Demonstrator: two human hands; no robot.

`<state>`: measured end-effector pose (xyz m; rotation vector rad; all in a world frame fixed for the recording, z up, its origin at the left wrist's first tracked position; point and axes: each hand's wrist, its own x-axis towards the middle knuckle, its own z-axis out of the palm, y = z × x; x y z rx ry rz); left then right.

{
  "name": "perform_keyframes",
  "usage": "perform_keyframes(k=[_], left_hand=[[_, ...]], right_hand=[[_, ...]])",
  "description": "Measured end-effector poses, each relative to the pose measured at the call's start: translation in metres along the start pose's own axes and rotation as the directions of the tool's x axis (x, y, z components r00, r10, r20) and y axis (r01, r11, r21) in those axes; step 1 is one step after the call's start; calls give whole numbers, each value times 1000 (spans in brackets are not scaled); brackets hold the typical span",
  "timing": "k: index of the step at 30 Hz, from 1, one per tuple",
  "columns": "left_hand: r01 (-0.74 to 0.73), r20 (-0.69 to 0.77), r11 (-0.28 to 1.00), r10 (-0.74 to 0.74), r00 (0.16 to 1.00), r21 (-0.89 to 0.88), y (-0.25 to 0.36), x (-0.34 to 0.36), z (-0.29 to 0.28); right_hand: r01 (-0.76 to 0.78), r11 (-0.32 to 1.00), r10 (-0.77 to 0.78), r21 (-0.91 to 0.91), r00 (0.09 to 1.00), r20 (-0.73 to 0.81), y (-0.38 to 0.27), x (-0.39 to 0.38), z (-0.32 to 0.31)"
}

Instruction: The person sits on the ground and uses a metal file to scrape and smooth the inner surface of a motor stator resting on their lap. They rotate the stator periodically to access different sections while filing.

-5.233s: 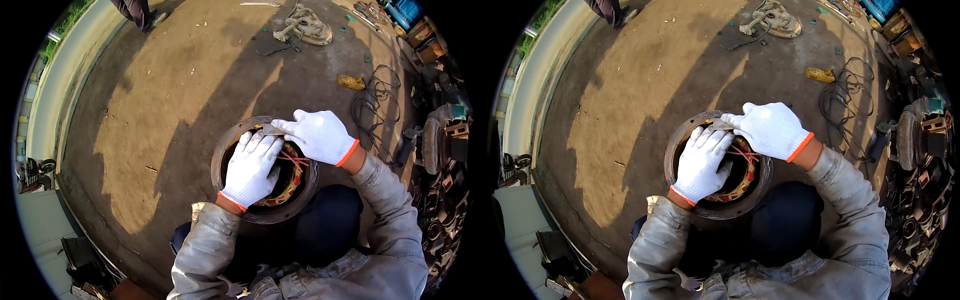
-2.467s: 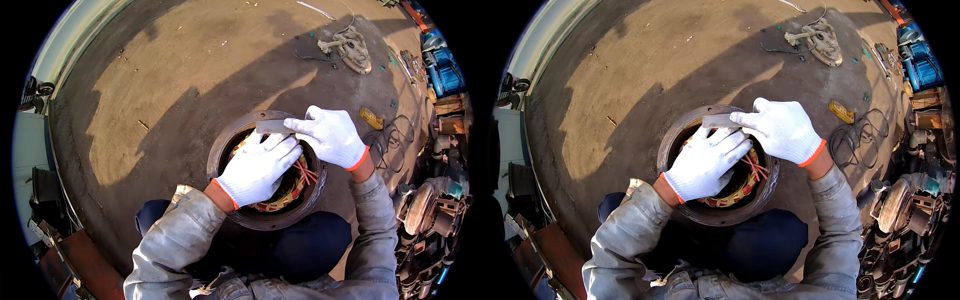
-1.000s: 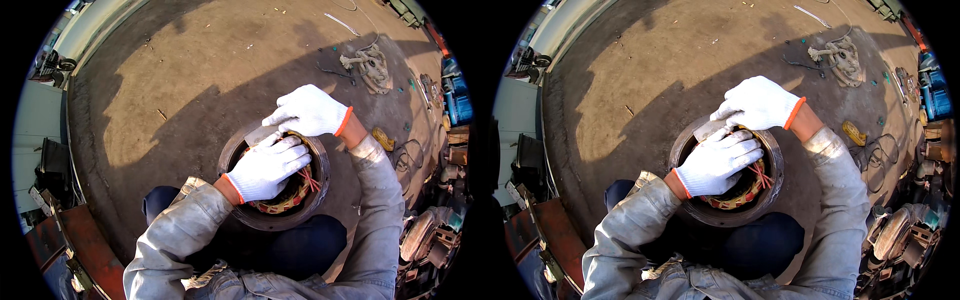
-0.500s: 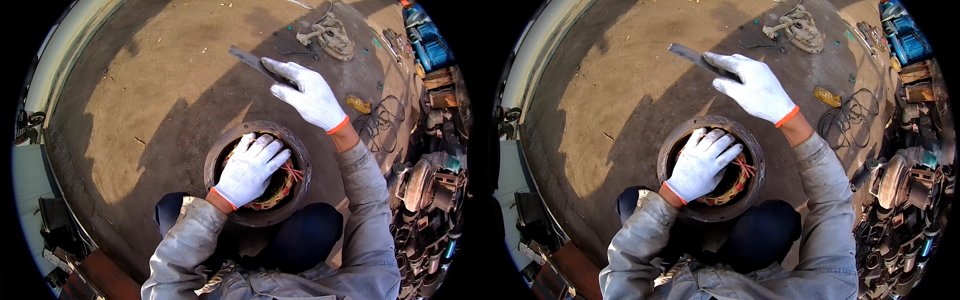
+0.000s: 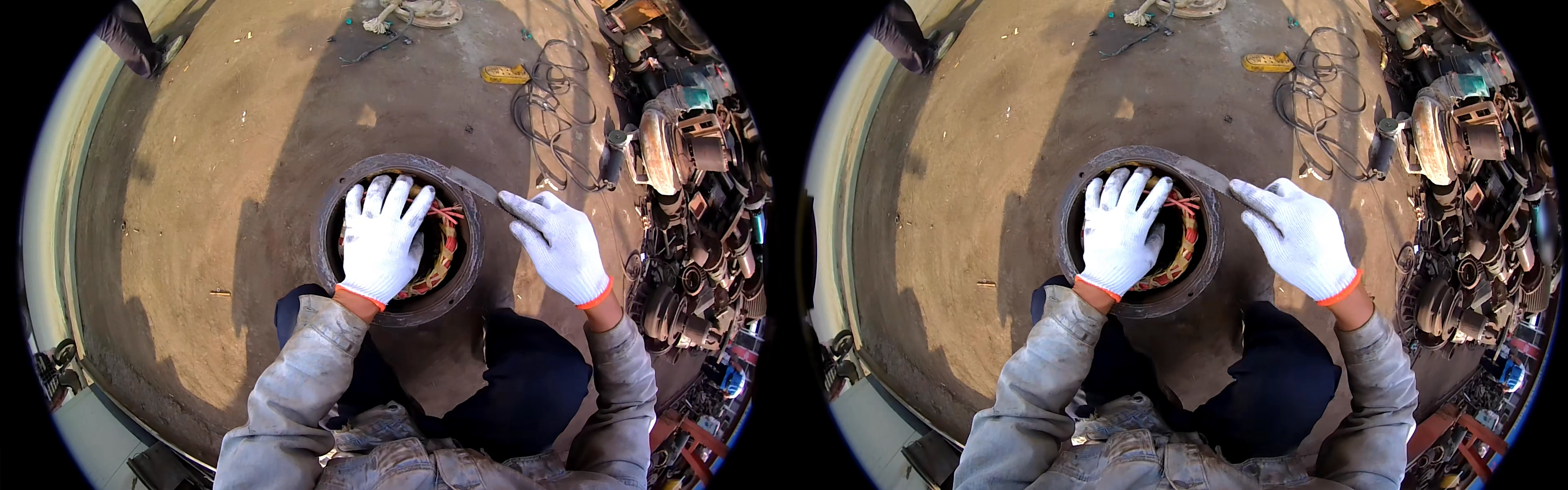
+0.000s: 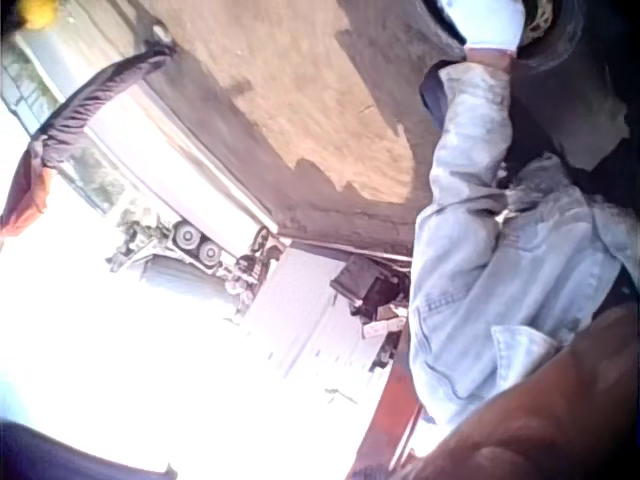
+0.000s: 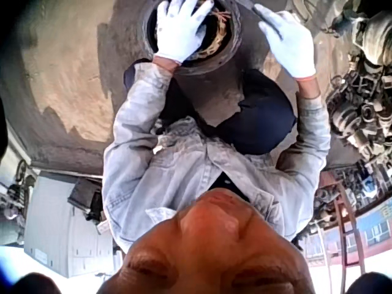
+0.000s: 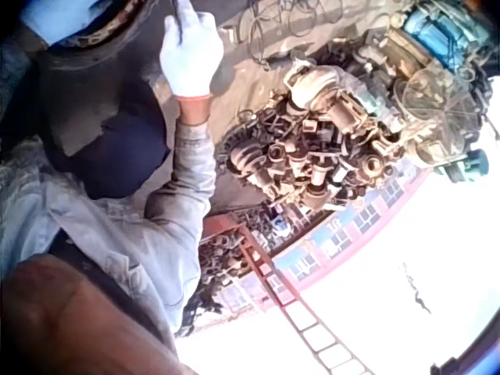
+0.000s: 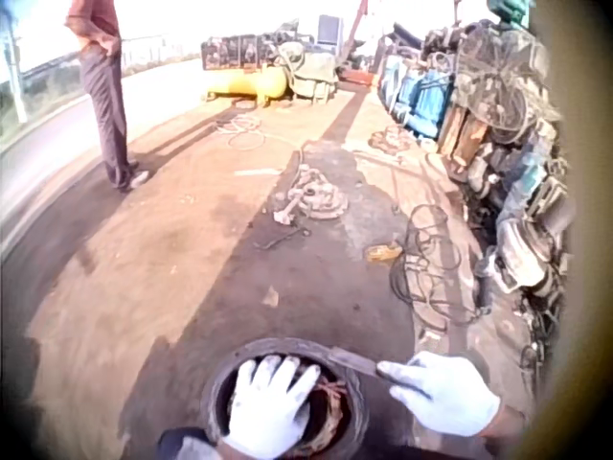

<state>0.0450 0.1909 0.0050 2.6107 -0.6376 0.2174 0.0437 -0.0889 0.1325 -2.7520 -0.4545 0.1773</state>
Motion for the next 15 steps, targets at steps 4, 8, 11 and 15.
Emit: perform_keyframes(k=[4,8,11,15], left_hand=[[-29,5,999,29,1000,28,1,-1,-3],[-19,30,999,18,999,39,2,0,-3],[-17,44,999,15,999,46,-1,-1,1],[-14,47,1000,13,999,28,-2,-4,2]], right_hand=[[-37,998,36,-46,999,-37,-15,-18,18],[-102,991,91,-82,988,-122,-21,-31,48],[-139,988,122,-73,972,-200,-27,-36,71],[-163,986,148,-26,947,-285,-38,-44,91]])
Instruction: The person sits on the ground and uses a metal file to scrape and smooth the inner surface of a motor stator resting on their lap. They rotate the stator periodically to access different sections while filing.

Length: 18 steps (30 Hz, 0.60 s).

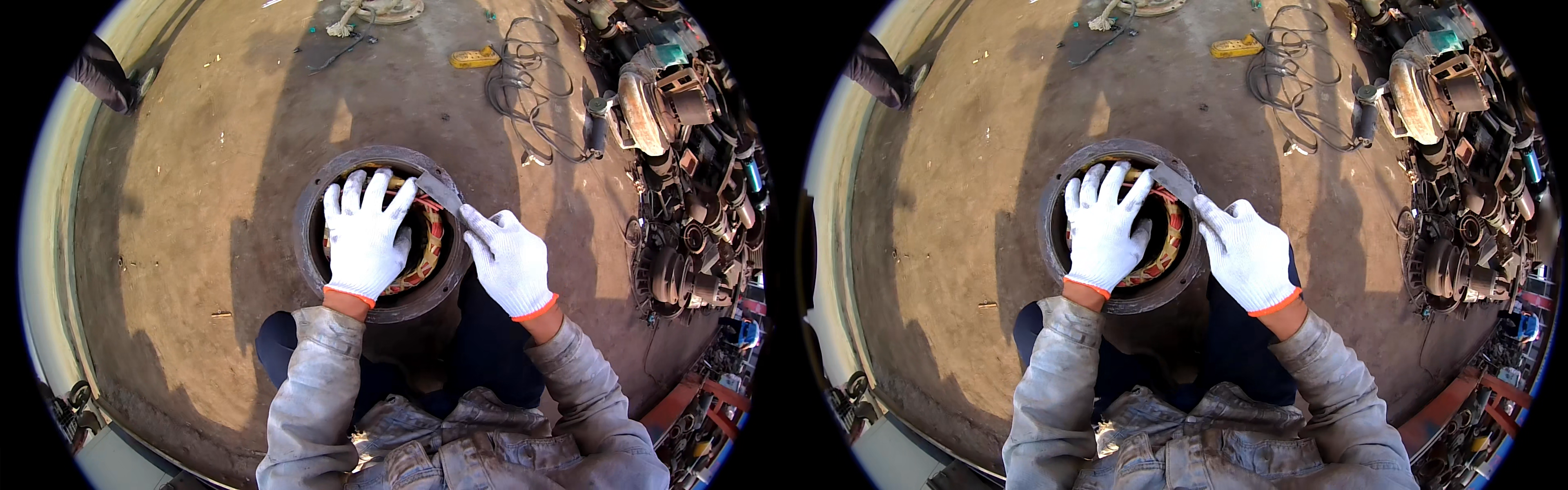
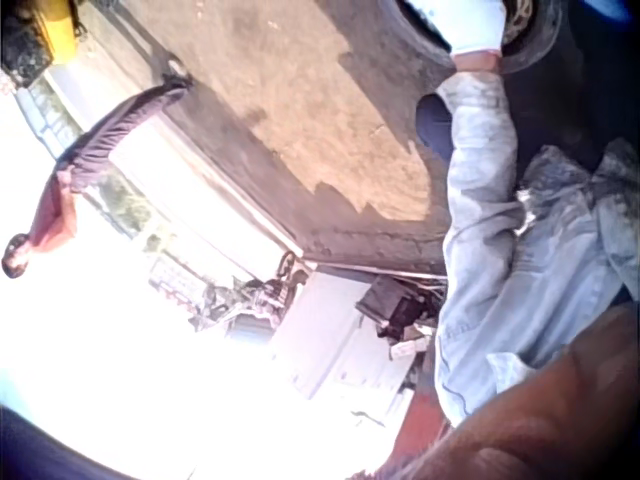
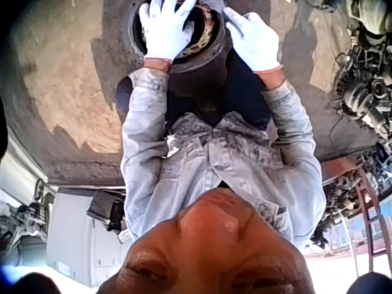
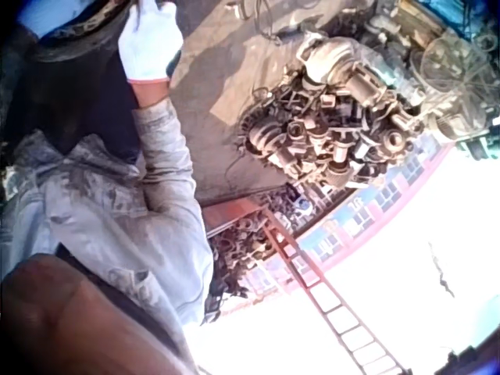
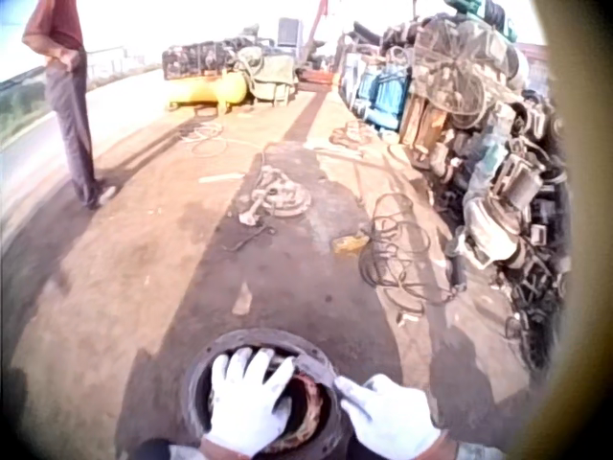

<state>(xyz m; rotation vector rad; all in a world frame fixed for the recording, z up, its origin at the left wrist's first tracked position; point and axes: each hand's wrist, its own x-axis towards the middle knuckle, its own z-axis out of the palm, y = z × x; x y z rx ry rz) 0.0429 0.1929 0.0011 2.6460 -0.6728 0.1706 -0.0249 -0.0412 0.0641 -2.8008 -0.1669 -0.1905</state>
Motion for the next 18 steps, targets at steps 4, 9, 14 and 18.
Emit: perform_keyframes(k=[4,9,14,18], left_hand=[[-25,60,1000,24,998,14,2,2,-4],[-54,85,998,51,995,30,4,1,-6],[-57,94,998,56,994,6,12,1,-1],[-46,106,999,43,993,26,14,3,-4]], right_hand=[[-61,998,61,7,998,-14,-11,-8,2],[-110,994,110,-26,994,-20,-19,-8,3],[-62,997,64,-48,997,42,-5,14,8],[109,991,-103,-72,991,89,12,42,12]])
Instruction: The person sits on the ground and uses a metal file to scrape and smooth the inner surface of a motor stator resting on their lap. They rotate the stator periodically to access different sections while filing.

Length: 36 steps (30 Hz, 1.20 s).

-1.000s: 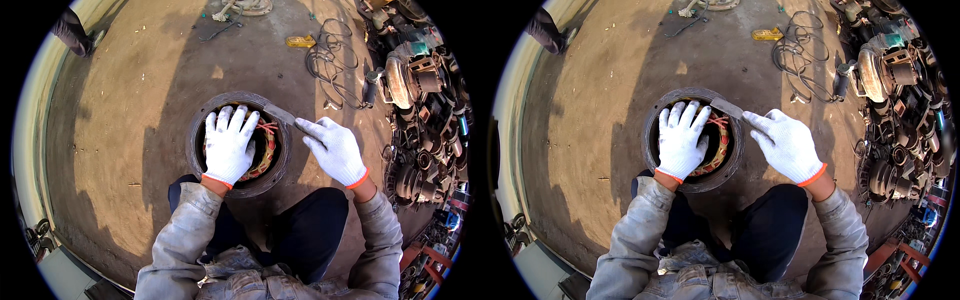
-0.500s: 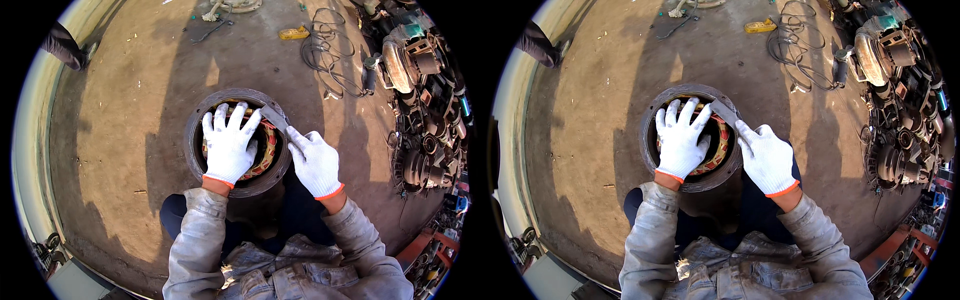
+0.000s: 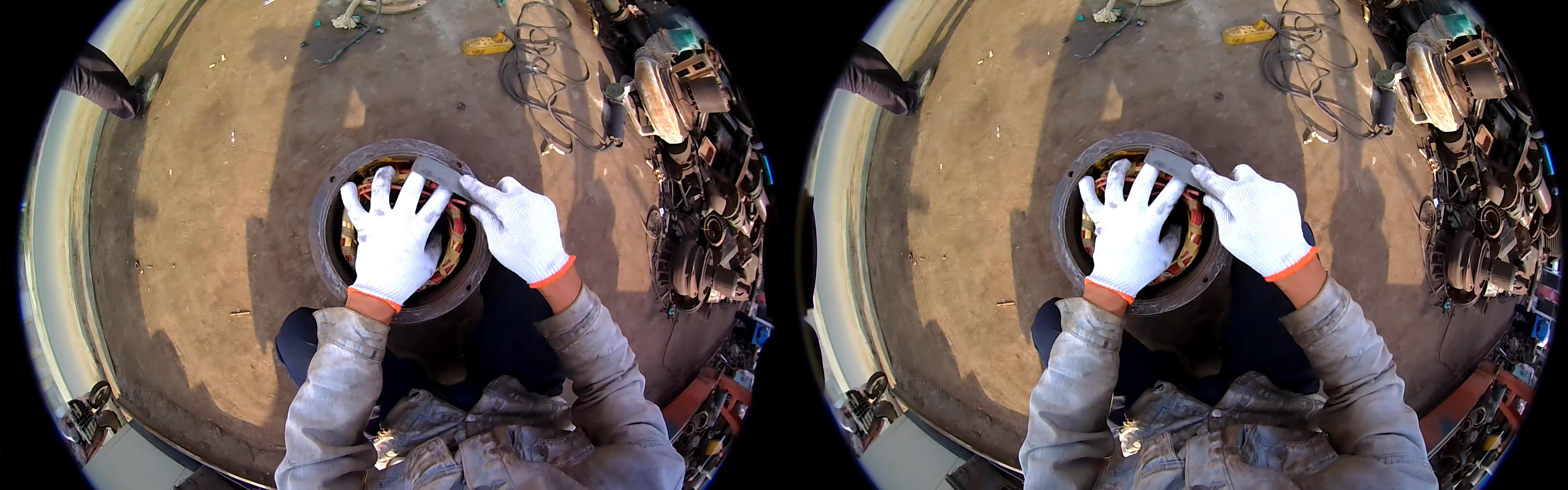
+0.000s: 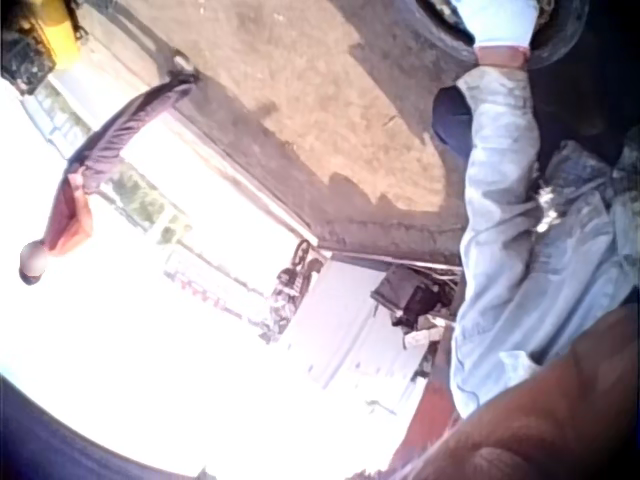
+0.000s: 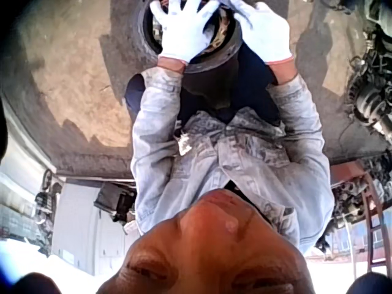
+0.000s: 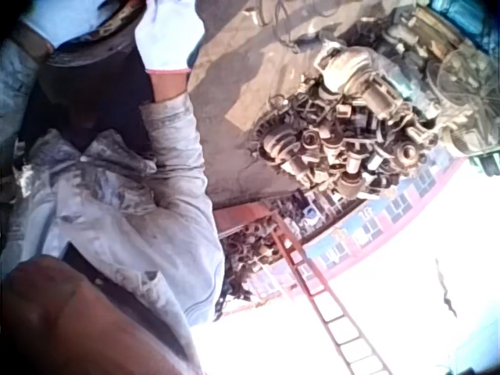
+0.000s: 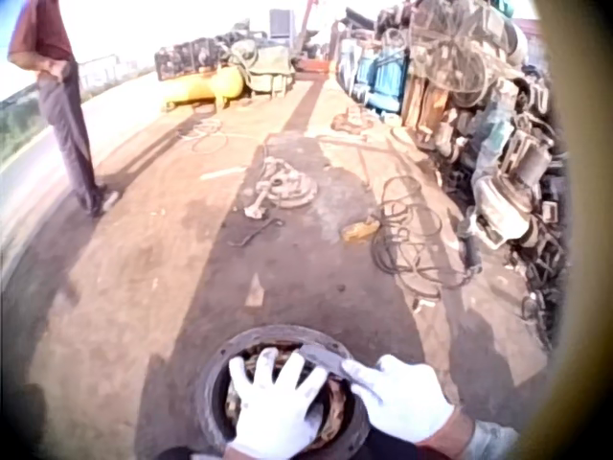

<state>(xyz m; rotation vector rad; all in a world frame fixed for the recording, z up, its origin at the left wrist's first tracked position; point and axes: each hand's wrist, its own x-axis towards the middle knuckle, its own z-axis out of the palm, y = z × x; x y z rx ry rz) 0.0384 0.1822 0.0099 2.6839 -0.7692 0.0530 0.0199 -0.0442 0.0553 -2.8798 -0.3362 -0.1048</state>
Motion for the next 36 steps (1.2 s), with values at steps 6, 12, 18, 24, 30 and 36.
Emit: perform_keyframes(k=[6,12,18,24,30,36], left_hand=[[-1,-7,1000,1,1000,28,-2,0,-1],[-3,8,997,2,1000,74,-7,-1,-1],[-1,12,999,1,1000,49,-8,-4,1],[13,36,1000,-13,999,13,-3,1,0],[18,29,1000,-19,999,25,-3,1,2],[27,-5,999,-27,1000,-22,-6,2,3]], right_hand=[[9,998,-8,61,1000,-20,4,2,5],[-70,997,67,33,995,75,2,-6,-8],[23,999,-27,37,993,115,10,17,-5],[233,972,-234,22,967,98,24,56,1],[328,942,-335,69,930,154,24,81,-8],[420,900,-436,119,865,248,45,114,-6]])
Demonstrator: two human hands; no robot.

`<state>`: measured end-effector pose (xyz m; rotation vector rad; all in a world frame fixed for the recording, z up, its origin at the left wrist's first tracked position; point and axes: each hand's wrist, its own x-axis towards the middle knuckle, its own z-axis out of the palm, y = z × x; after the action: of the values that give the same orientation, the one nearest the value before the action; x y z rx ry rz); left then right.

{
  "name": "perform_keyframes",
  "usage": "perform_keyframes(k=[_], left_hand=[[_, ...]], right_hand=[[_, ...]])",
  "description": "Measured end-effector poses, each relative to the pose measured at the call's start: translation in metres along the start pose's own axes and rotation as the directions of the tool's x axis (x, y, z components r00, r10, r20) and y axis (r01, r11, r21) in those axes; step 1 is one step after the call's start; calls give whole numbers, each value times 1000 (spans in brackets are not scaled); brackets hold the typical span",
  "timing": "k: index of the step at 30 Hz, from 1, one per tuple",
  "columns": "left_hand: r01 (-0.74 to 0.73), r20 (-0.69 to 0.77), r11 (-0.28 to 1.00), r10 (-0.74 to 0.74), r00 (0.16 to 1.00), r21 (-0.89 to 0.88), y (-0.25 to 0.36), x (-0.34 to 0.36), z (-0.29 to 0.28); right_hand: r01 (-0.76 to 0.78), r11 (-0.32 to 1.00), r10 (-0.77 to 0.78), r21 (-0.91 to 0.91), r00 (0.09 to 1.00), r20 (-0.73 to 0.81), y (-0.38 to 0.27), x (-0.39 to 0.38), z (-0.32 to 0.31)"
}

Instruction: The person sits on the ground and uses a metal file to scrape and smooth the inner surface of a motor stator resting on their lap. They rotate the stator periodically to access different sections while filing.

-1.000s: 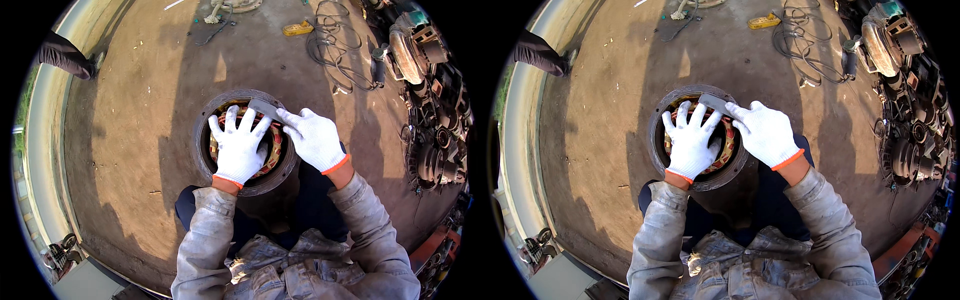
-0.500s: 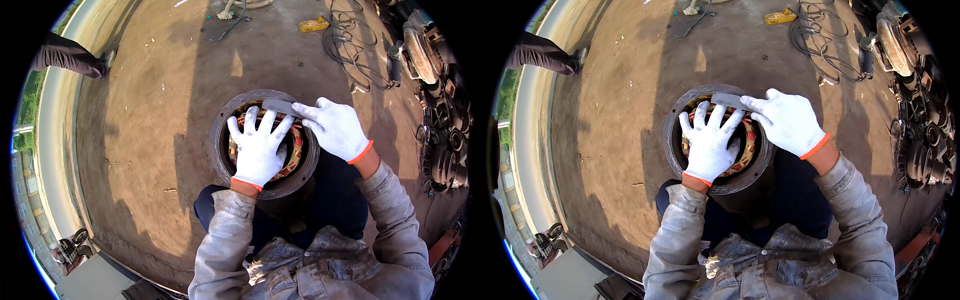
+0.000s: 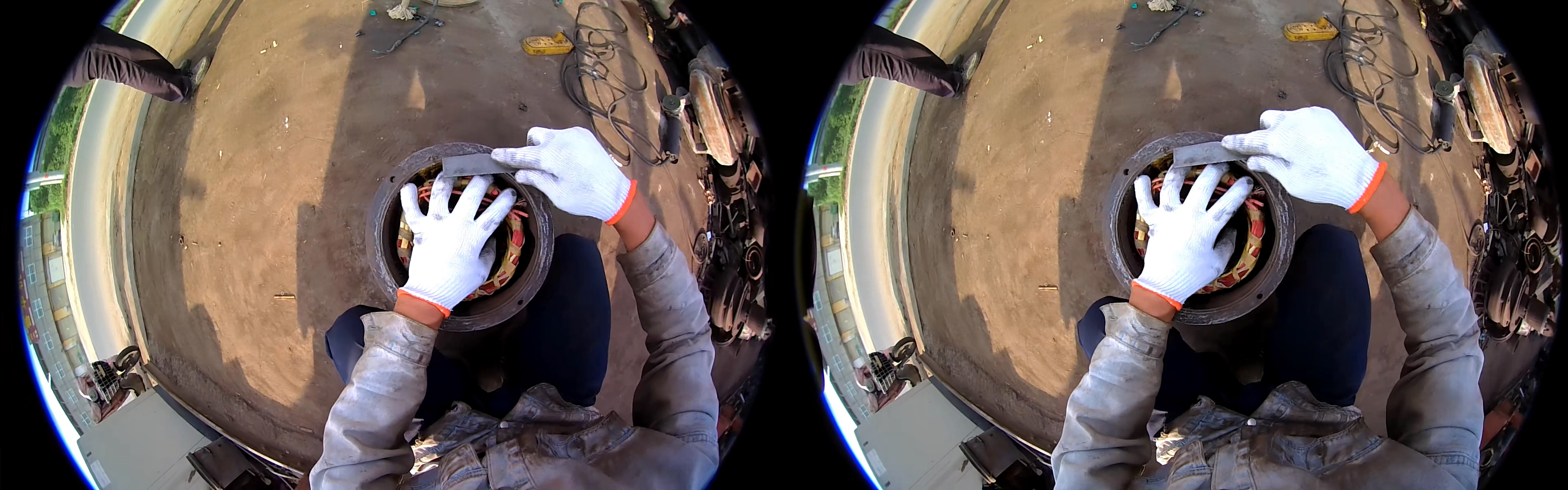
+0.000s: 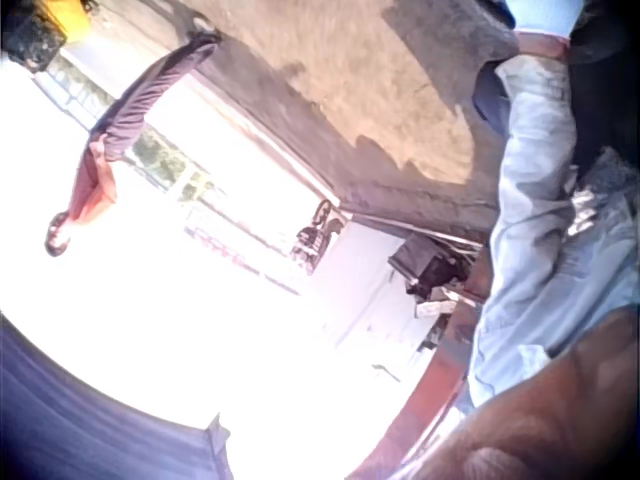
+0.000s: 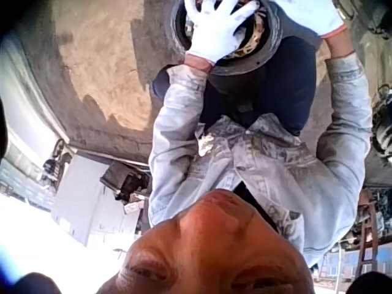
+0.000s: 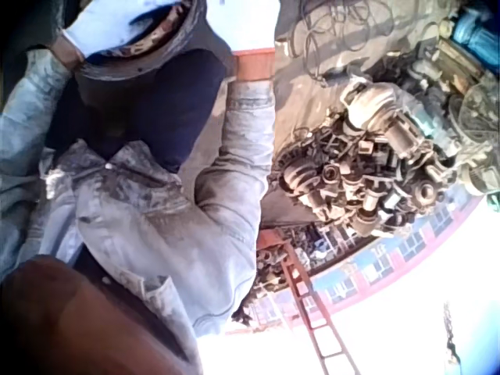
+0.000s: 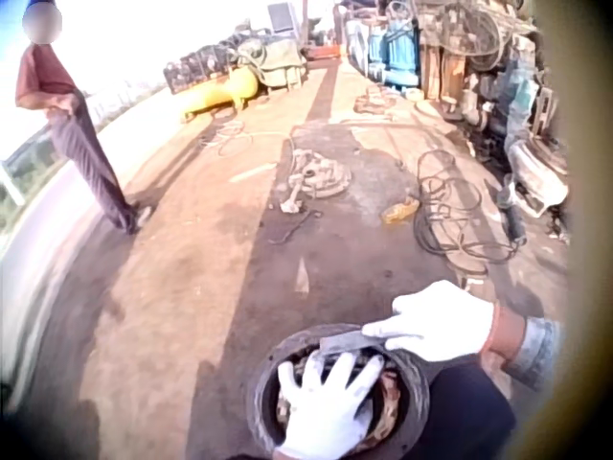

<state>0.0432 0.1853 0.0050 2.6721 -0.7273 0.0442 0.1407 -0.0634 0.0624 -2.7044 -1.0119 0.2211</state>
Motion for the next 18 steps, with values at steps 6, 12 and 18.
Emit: perform_keyframes(k=[6,12,18], left_hand=[[-5,6,999,5,1000,-34,-2,-4,1],[2,-13,999,-3,1000,-42,-1,-3,4],[26,8,999,-26,1000,-23,4,1,2]], right_hand=[[123,992,-123,7,990,68,16,24,-6],[222,975,-221,5,969,112,4,52,-5],[411,911,-407,49,911,-63,17,79,6]])
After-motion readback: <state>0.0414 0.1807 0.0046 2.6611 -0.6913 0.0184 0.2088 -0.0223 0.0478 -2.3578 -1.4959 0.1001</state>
